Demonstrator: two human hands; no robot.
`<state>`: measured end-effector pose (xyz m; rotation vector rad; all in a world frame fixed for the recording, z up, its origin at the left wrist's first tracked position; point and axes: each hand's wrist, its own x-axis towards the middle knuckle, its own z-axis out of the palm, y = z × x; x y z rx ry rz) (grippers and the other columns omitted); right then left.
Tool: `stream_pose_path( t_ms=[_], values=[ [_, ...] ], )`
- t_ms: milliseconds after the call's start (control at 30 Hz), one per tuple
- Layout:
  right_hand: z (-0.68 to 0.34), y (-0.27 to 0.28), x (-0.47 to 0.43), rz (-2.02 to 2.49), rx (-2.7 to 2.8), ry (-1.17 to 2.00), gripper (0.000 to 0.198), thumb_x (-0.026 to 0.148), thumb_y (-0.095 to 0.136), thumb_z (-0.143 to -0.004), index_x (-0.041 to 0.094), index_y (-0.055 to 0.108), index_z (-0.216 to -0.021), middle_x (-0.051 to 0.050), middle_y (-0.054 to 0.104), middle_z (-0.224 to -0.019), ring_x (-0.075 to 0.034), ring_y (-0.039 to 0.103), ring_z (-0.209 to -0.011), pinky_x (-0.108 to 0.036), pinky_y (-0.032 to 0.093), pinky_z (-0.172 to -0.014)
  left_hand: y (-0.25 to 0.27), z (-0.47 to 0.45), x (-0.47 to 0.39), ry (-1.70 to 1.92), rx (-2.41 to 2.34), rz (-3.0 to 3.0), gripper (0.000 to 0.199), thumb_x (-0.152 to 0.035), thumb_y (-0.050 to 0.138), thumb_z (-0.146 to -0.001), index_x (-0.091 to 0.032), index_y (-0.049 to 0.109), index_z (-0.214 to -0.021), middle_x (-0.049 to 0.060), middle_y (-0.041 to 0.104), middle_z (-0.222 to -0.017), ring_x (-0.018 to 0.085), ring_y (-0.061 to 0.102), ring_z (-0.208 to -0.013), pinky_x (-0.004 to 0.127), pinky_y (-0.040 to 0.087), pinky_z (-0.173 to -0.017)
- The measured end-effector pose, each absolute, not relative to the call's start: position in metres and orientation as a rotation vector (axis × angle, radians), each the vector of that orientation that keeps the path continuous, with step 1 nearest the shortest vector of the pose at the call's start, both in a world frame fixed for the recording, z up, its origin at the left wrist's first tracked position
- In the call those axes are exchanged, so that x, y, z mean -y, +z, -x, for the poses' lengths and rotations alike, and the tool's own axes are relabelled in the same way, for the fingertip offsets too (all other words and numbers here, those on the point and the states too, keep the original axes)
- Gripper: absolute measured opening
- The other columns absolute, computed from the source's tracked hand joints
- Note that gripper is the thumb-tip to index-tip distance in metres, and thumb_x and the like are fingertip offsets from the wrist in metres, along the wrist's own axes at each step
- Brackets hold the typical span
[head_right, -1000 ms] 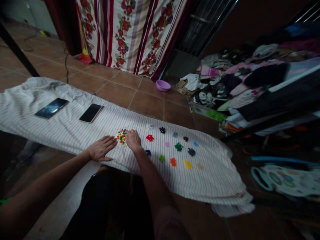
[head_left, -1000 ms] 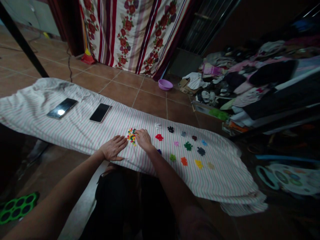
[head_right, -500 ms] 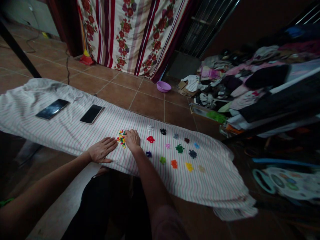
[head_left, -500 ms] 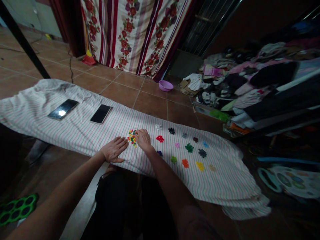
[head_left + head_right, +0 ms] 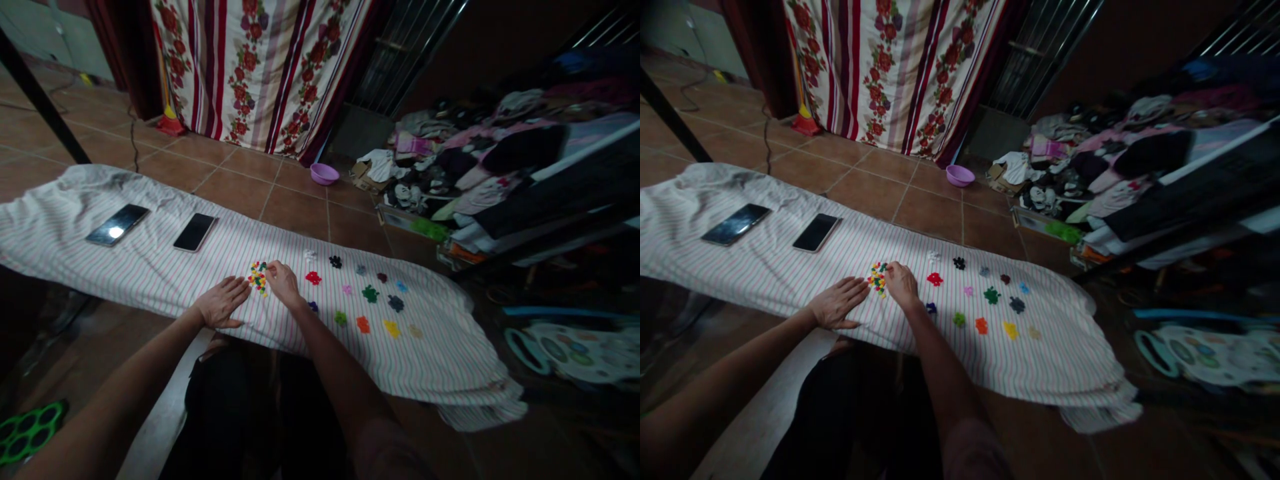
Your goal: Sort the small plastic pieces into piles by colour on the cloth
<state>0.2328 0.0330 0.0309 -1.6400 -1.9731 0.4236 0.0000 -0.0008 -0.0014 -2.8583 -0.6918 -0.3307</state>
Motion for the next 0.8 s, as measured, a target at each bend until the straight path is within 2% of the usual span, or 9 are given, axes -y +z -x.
stream_pose_path(
  t_ms=[533, 800],
  values=[
    [-0.284, 0.024, -0.013, 1.728, 1.825, 0.398, 0.027, 0.01, 0.052, -0.082, 0.022, 0.067, -0.1, -0.002, 0.07, -0.089, -0.017, 0.063, -0.087, -0.029, 0.047, -0.084, 0.0, 0.001, 0.0, -0.421, 0.653, 2.837, 0.074, -0.06, 0.047, -0.09, -0.002, 0.049, -0.136, 0.027, 0.052, -0.136, 0.039, 0.047, -0.127, 0.052, 0.037, -0.104],
    [-0.338, 0.028, 0.002, 1.735, 1.765, 0.271, 0.028, 0.013, 0.048, -0.082, 0.021, 0.071, -0.096, -0.003, 0.071, -0.089, -0.018, 0.061, -0.085, -0.03, 0.048, -0.083, -0.004, 0.003, -0.002, -0.443, 0.636, 2.83, 0.076, -0.064, 0.044, -0.09, -0.004, 0.05, -0.136, 0.025, 0.054, -0.134, 0.039, 0.048, -0.127, 0.053, 0.039, -0.103]
  ],
)
